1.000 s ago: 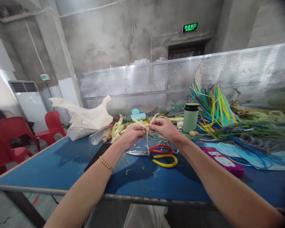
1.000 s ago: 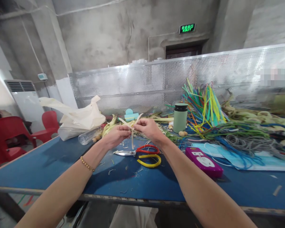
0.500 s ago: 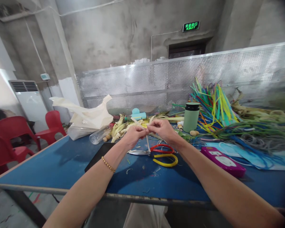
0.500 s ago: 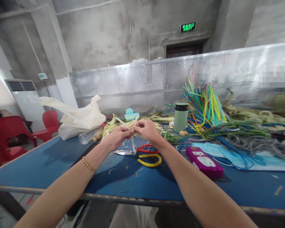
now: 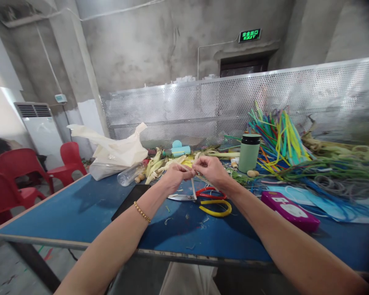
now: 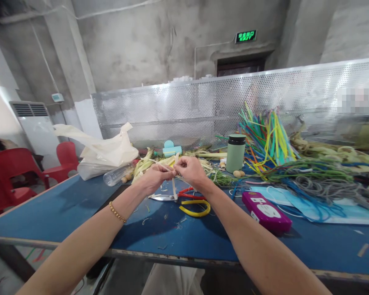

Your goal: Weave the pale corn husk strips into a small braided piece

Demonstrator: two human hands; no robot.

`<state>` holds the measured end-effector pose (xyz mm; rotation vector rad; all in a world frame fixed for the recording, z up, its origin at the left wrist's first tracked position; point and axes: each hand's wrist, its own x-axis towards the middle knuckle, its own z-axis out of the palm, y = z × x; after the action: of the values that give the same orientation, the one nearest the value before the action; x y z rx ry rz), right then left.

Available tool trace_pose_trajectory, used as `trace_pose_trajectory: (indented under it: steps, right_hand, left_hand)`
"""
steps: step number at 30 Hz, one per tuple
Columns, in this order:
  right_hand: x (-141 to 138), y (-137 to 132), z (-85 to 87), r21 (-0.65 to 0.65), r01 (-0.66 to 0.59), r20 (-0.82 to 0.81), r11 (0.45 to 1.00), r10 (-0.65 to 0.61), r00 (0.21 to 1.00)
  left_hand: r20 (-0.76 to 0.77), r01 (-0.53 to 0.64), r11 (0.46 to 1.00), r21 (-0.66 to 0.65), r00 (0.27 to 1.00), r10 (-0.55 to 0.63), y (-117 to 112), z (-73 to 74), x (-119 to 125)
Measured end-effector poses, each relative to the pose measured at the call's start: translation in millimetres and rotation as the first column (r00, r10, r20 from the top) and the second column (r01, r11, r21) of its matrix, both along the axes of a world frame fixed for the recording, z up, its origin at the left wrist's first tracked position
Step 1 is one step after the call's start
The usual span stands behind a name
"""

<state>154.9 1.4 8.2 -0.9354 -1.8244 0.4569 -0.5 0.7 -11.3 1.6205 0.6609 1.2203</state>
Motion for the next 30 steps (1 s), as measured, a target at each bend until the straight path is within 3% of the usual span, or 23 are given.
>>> trace_pose_trajectory:
  steps: [7, 12, 18, 21, 23, 24, 25, 27, 30]
  right_hand:
    - [0.9, 0.0, 1.3, -0.080, -0.064, -0.045, 0.995, 0.060, 0.997]
    - [1.3, -2.2, 4.3, -0.089, -0.036, -0.101, 0.995, 0.027, 0.995]
    - [3.6, -0.6, 5.8, -0.049, 0.008, -0.035, 0.999, -0.010, 0.999]
    - [11.6, 1.9, 10.7, 0.100, 0.153, -0.018, 0.983, -0.152, 0.988]
    - [17.0, 2.1, 15.1, 0.305, 0.306, -0.073, 0.902, -0.298, 0.952]
    - [18.8, 1.5, 17.0, 0.396, 0.316, -0.043, 0.862, -0.326, 0.944]
    - [19.6, 0.6, 18.3, 0.464, 0.269, 0.034, 0.844, -0.321, 0.947]
    - [18.5, -1.8, 18.9, 0.498, 0.099, 0.248, 0.862, -0.251, 0.936]
    - [14.1, -4.1, 15.8, 0.331, -0.060, 0.403, 0.942, -0.084, 0.911]
  left_hand:
    - [-0.017, -0.009, 0.999, -0.031, 1.000, 0.009, 0.5, -1.5, -0.9]
    - [0.176, 0.084, 0.975, -0.205, 0.983, -0.048, -3.9, 6.8, -1.6]
    - [0.101, -0.053, 0.986, -0.155, 0.992, 0.070, -1.4, 3.8, -2.5]
    - [-0.002, -0.117, 0.987, -0.106, 0.993, 0.117, -2.0, 2.6, -2.1]
    - [-0.086, -0.157, 0.986, -0.064, 0.985, 0.151, -4.2, 3.4, -1.0]
    - [-0.125, -0.171, 0.985, -0.038, 0.978, 0.165, -5.5, 4.0, -0.4]
    - [-0.157, -0.168, 0.986, -0.016, 0.974, 0.164, -6.9, 4.6, 0.2]
    - [-0.192, -0.149, 0.989, 0.015, 0.970, 0.149, -9.0, 5.7, 0.5]
    - [-0.207, -0.135, 0.991, 0.001, 0.969, 0.132, -10.2, 6.9, -1.0]
